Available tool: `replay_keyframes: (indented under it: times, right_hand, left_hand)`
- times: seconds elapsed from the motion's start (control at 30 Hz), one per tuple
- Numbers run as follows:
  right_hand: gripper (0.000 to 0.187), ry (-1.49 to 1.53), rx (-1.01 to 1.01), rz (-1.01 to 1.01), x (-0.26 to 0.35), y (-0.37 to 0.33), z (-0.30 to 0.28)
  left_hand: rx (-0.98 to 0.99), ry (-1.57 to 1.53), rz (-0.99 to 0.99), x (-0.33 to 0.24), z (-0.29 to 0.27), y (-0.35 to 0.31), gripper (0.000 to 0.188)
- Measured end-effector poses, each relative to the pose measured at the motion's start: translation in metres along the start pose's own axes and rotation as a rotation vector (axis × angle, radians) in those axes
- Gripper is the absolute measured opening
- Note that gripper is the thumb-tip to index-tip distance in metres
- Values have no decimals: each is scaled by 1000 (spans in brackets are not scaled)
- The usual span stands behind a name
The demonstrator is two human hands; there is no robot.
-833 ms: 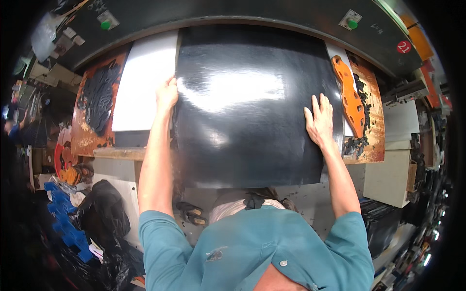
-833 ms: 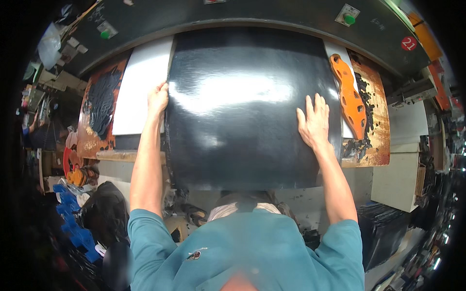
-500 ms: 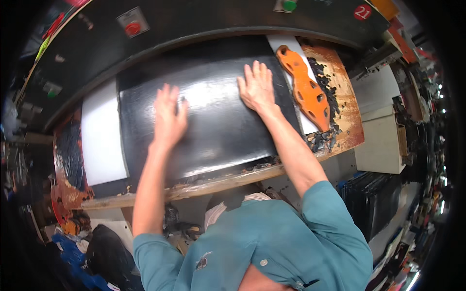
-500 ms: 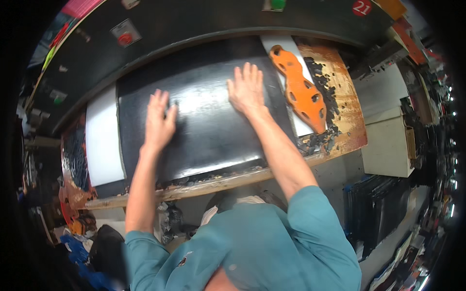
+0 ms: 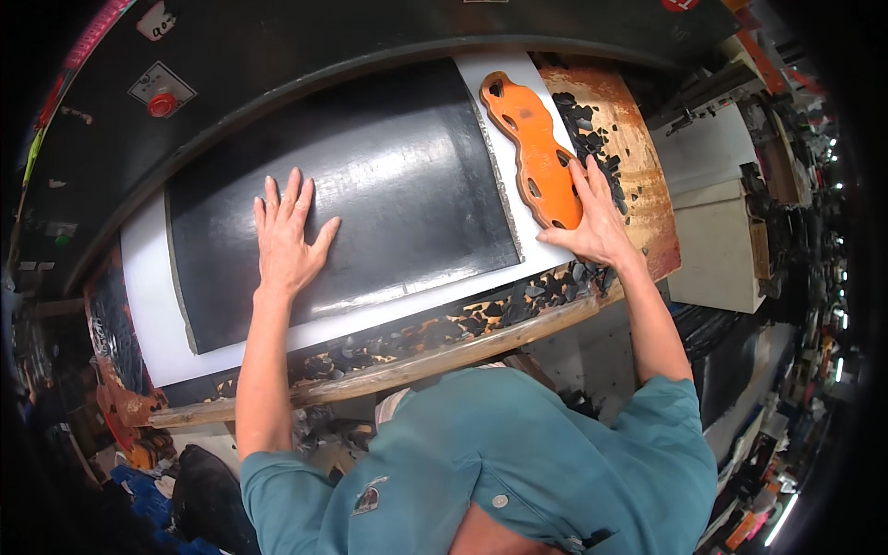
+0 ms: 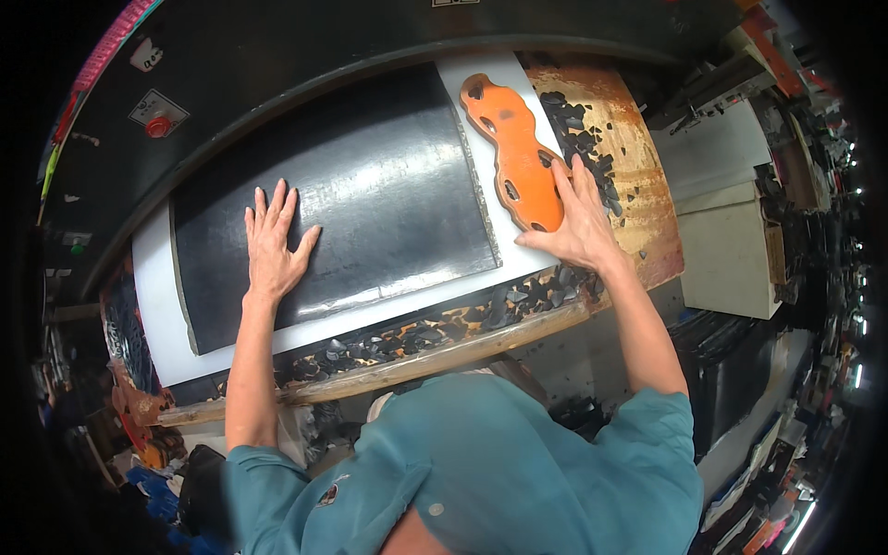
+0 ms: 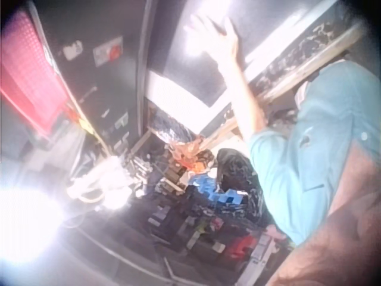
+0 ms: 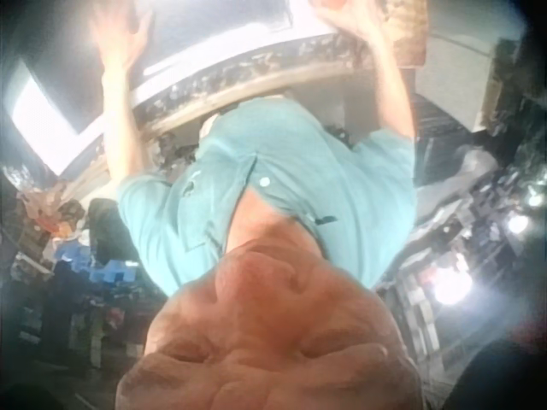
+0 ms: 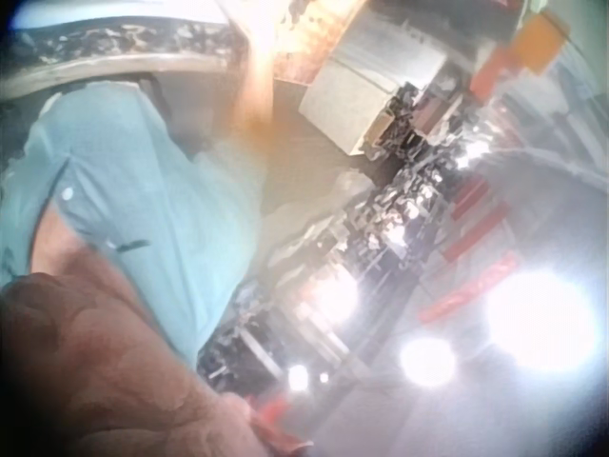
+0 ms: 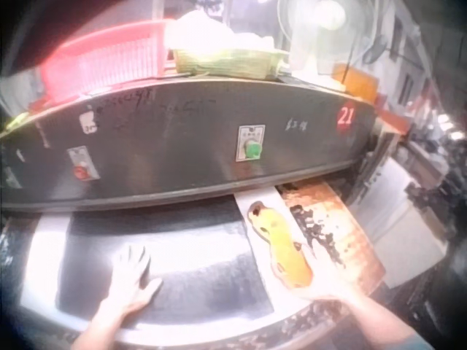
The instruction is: The person removes small black leather scraps from a larger black leather sheet using both hands, then places the scraps into a pile on the floor. The person also handles an orange template and a large black leather sheet, positioning them on a work surface.
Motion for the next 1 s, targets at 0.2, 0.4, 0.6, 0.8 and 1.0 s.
replay_keyframes:
  times: [0.2,0.4,0.6,0.8,1.0]
  right_hand:
    - [108,18,-168,-150,1,9,14]
    - [101,593,-110,-64,-8,8,-22]
    - [96,661,-134,-7,20,-7,-18]
    - [93,141,-250,-14,78,-8,19]
    - [130,18,-167,-168,58,-9,24]
  left_hand:
    - [48,16,24,-5,2,8,77]
    - [15,-12,78,-15,13,10,78]
    - [60,-26,52,-42,20,18,81]
    - [40,-73,145,-57,33,13,81]
    - [-1,-289,116,-41,30,6,72]
Point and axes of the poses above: each hand's wrist, its own y-axis towards the middle knuckle, its own z-axis out of the palm, x = y × z, the point moved 1 cm from there along y, towards the middle knuckle, and after that the axes turned 13 degrees about -y, right-handed, at the moved point
